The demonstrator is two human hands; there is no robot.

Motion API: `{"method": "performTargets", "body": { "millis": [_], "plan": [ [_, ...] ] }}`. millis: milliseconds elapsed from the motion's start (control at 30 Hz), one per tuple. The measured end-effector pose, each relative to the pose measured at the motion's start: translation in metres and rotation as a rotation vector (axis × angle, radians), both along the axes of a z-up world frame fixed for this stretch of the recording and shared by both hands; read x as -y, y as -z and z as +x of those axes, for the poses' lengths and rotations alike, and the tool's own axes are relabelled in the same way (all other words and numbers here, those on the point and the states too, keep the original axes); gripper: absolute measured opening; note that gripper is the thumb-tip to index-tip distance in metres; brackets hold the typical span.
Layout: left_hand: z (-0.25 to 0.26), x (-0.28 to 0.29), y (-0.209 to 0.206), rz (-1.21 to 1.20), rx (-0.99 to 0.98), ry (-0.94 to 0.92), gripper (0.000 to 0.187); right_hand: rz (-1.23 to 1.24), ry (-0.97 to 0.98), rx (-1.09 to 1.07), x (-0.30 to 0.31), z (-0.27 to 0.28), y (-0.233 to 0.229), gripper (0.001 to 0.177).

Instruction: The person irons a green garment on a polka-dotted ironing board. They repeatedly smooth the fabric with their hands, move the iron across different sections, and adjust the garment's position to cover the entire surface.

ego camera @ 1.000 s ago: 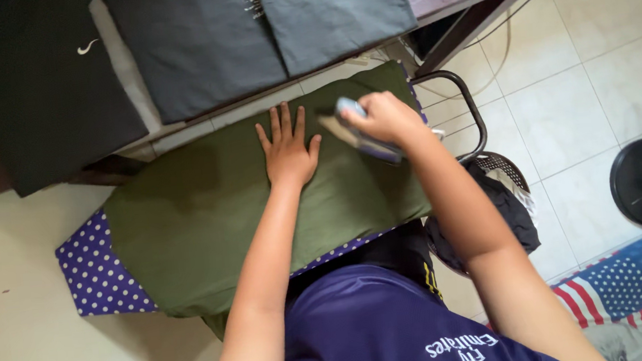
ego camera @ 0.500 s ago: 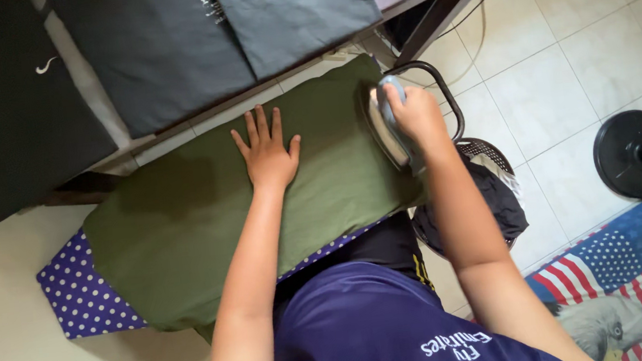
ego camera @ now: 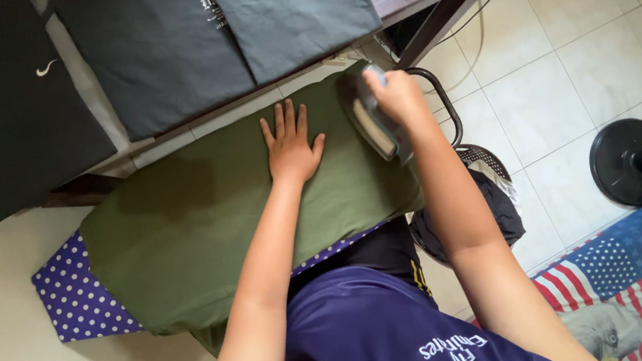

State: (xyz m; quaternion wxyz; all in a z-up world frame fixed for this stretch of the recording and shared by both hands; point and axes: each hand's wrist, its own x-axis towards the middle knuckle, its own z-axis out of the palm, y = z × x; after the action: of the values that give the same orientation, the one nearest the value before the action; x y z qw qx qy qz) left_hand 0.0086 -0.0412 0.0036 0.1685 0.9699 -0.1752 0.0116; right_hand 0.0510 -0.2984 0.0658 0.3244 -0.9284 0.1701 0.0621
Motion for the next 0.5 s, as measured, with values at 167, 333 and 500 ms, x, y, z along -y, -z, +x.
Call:
{"method": "performTargets", "body": {
  "millis": [167,333,500],
  "plan": [
    [0.002,0.000,-0.003,0.011,-0.046,-0.006,0.076,-0.099,-0.017,0.062,0.007,0.006,0.007,0.063],
    [0.003,0.001,-0.009,0.012,-0.069,-0.009,0.076,-0.101,0.020,0.002,0.016,0.008,-0.019,0.064],
    [0.000,0.001,-0.003,0.006,-0.079,-0.016,0.075,-0.214,0.001,0.091,-0.013,-0.013,-0.058,0.055]
  ]
}}
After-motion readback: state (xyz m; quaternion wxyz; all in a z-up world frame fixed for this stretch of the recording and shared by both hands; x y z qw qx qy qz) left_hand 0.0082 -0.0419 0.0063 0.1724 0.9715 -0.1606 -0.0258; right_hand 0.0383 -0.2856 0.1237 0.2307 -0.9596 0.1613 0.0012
